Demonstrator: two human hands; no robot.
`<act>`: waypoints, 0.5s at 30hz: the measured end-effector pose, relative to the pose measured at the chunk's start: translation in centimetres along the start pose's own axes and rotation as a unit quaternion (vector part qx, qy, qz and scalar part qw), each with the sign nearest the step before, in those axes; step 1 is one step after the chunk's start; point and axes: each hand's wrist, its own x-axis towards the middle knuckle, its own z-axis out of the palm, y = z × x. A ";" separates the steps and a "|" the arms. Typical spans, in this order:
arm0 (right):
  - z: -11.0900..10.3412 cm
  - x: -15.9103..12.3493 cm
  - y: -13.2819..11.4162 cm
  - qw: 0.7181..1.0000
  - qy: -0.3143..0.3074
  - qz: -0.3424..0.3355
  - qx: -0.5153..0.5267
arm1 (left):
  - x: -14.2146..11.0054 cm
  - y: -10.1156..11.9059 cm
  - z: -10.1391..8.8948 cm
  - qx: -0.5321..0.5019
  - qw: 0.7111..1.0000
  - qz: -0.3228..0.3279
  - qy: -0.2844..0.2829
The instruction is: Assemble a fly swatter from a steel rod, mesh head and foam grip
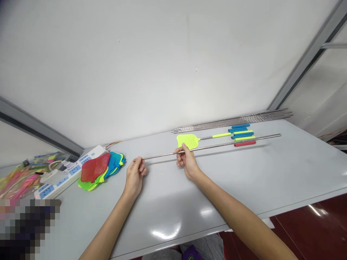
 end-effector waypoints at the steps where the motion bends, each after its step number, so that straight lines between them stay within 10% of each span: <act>1: 0.0 0.0 0.0 1.000 -0.006 0.004 0.001 | 0.0 0.1 0.1 -0.008 1.000 -0.008 -0.005; 15: 0.0 -0.2 -0.2 0.998 -0.056 0.029 0.030 | -0.6 0.8 0.5 -0.013 0.997 -0.028 -0.075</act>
